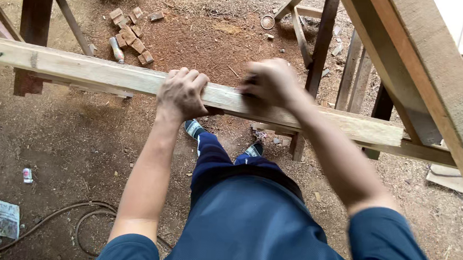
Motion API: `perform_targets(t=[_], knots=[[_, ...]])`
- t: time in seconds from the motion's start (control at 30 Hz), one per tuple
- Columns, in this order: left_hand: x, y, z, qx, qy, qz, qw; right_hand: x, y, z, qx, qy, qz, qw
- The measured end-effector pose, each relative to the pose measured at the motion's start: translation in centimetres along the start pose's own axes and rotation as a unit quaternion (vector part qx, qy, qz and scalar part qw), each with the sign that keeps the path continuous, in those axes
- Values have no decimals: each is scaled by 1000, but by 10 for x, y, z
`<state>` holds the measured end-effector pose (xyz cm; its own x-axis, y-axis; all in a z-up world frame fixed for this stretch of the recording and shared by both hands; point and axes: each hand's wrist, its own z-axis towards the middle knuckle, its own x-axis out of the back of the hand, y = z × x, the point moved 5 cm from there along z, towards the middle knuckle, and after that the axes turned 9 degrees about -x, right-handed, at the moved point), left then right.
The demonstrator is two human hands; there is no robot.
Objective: The person sands a long wooden plank by hand using a piece of sandpaper, moving along its entire length and edges.
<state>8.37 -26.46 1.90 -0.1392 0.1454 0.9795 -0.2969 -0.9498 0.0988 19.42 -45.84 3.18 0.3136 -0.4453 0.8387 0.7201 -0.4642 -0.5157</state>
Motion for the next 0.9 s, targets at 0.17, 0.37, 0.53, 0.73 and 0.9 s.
perform_targets(t=[0.17,0.37,0.53,0.73,0.9], knots=[[8,2,1,-10,12,-8,1000,-23,-52,43,33,52,-23,998],[-8,-5,-3,15,-55,14,998,26,22,-23,-92,-78,-42,992],[20,33,2,-109,77,64,989,57,31,-84,-117,145,-58,981],[-9,61,12,-164,28,-71,984,50,37,-94,-96,225,-85,966],[1,37,15,-66,5,-150,986,44,41,-100,-81,242,-98,962]])
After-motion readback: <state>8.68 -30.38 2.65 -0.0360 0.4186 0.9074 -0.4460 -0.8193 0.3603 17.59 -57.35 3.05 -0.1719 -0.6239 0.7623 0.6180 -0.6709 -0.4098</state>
